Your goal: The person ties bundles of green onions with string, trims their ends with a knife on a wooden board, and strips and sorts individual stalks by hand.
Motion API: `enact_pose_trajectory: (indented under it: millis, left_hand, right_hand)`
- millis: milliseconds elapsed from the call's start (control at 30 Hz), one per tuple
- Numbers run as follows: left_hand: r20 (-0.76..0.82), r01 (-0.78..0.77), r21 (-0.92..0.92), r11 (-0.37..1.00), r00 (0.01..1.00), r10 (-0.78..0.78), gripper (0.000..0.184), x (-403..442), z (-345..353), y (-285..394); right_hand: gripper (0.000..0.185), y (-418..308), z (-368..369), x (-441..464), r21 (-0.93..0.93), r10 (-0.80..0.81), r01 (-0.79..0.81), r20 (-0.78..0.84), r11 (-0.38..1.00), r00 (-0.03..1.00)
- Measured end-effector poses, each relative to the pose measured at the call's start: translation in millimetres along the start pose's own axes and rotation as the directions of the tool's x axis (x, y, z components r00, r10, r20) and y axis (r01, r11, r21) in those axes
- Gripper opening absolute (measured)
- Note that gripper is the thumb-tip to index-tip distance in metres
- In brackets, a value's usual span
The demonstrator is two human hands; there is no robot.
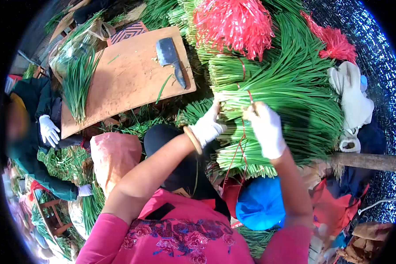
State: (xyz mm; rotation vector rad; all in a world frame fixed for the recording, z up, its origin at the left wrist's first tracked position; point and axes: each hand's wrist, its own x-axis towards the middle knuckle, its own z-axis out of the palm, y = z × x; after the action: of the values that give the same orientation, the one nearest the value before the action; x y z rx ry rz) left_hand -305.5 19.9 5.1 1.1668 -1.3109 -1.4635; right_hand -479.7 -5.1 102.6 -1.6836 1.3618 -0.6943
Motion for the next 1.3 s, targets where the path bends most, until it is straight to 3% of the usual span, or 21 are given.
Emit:
enact_pose_trajectory:
  millis: [33, 67, 167, 233, 267, 300, 333, 367, 433, 600, 700, 767, 833, 867, 933, 967, 1067, 1100, 1167, 1200, 1300]
  left_hand:
    - [-0.004, 0.011, -0.01, 1.0, 1.0, -0.011, 0.091, 1.4, 5.2, -6.7]
    - [-0.007, 0.022, -0.02, 1.0, 1.0, -0.022, 0.091, 2.8, 10.5, -13.5]
    - [0.064, 0.055, -0.306, 0.951, 0.997, -0.037, 0.091, -1.7, 11.1, -9.4]
    - [0.185, 0.239, -0.568, 0.788, 0.969, -0.161, 0.091, -8.2, 5.1, 7.8]
    - [0.119, 0.043, -0.247, 0.968, 0.993, -0.014, 0.092, -6.5, -0.8, -1.9]
    - [0.129, 0.102, -0.387, 0.916, 0.99, -0.056, 0.09, -2.5, -2.5, -3.1]
    - [0.138, 0.157, -0.517, 0.841, 0.985, -0.099, 0.088, 1.4, -4.0, -4.9]
    - [-0.006, -0.04, -0.053, 0.998, 0.999, 0.039, 0.086, 0.0, -1.9, -24.9]
    - [-0.049, -0.088, -0.03, 0.996, 0.995, 0.086, 0.081, -1.7, -2.4, -24.3]
    - [-0.012, 0.01, -0.025, 1.0, 1.0, -0.01, 0.079, -3.8, -9.3, -13.9]
    - [-0.001, 0.048, -0.056, 0.997, 0.999, -0.048, 0.078, -7.0, -10.8, -8.6]
    - [-0.011, 0.013, -0.159, 0.987, 1.0, -0.015, 0.078, -2.1, -7.2, -16.6]
    - [0.027, 0.024, -0.186, 0.982, 0.999, -0.02, 0.078, -0.7, -9.0, -19.3]
    - [0.02, 0.027, -0.155, 0.988, 1.0, -0.024, 0.079, -0.9, -9.6, -20.8]
    - [-0.004, 0.01, -0.15, 0.989, 1.0, -0.011, 0.076, -2.5, -9.3, -15.7]
    - [-0.006, 0.038, -0.171, 0.984, 0.999, -0.04, 0.074, -2.5, -10.0, -12.8]
    - [-0.124, 0.082, -0.095, 0.992, 0.988, -0.093, 0.062, -3.0, -15.7, 12.1]
    - [-0.285, -0.083, -0.245, 0.966, 0.958, 0.01, 0.056, -0.7, -11.8, 9.0]
    - [-0.398, -0.232, -0.112, 0.966, 0.902, 0.17, 0.049, 13.2, -17.8, 3.5]
    - [-0.396, -0.212, -0.004, 0.977, 0.898, 0.194, 0.032, 14.0, -19.0, 14.6]
    - [-0.226, -0.091, -0.175, 0.98, 0.973, 0.05, 0.018, 30.5, -15.8, 14.7]
  right_hand:
    - [0.009, -3.9, 14.1, -7.9, 0.126, 0.047, -0.048, 0.01, 0.991, 0.999]
    - [0.009, -7.4, 31.8, -21.7, -0.019, -0.194, 0.199, 0.147, 0.98, 0.97]
    - [0.012, -54.2, 81.2, -71.0, 0.143, -0.575, 0.629, 0.594, 0.764, 0.563]
    - [0.012, -72.1, 59.9, -57.3, -0.101, -0.526, 0.698, 0.583, 0.709, 0.619]
    - [0.011, -73.8, 49.6, -42.9, -0.218, -0.505, 0.716, 0.575, 0.663, 0.643]
    - [0.014, -67.5, 31.9, -17.4, -0.462, -0.659, 0.797, 0.465, 0.389, 0.591]
    - [0.018, -56.5, 20.4, 9.8, -0.533, -0.647, 0.718, 0.362, 0.447, 0.671]
    - [0.024, -39.4, 10.8, 32.2, -0.658, -0.674, 0.684, 0.352, 0.316, 0.65]
    - [0.022, -31.1, 1.6, 47.2, -0.631, -0.634, 0.646, 0.298, 0.43, 0.714]
    - [0.009, -2.6, 14.7, 60.5, -0.72, -0.566, 0.655, 0.45, 0.227, 0.691]
    - [0.009, 10.9, 10.9, 67.4, -0.577, -0.641, 0.715, 0.384, 0.395, 0.665]
    - [0.01, 16.9, 10.9, 70.1, -0.373, -0.534, 0.619, 0.314, 0.692, 0.785]
    - [0.01, 3.8, 9.4, 68.6, -0.449, -0.453, 0.544, 0.301, 0.709, 0.839]
    - [0.015, -1.4, 10.2, 66.7, -0.296, -0.231, 0.293, 0.226, 0.909, 0.946]
    - [0.02, -0.1, 8.1, 71.9, -0.088, -0.145, 0.165, 0.198, 0.982, 0.969]
    - [0.023, 10.8, 5.5, 78.0, 0.132, -0.142, 0.116, 0.212, 0.984, 0.967]
    - [0.024, 6.1, -0.2, 78.2, 0.088, -0.177, 0.161, 0.23, 0.983, 0.957]
    - [0.023, 3.0, 1.7, 74.8, -0.033, -0.167, 0.178, 0.211, 0.984, 0.963]
    - [0.022, -3.1, 8.6, 64.0, -0.271, -0.155, 0.198, 0.17, 0.942, 0.973]
    - [0.02, 2.9, 7.8, 62.3, -0.421, -0.448, 0.487, 0.195, 0.765, 0.872]
    - [0.016, 6.5, 5.7, 59.3, -0.51, -0.578, 0.582, 0.189, 0.633, 0.794]
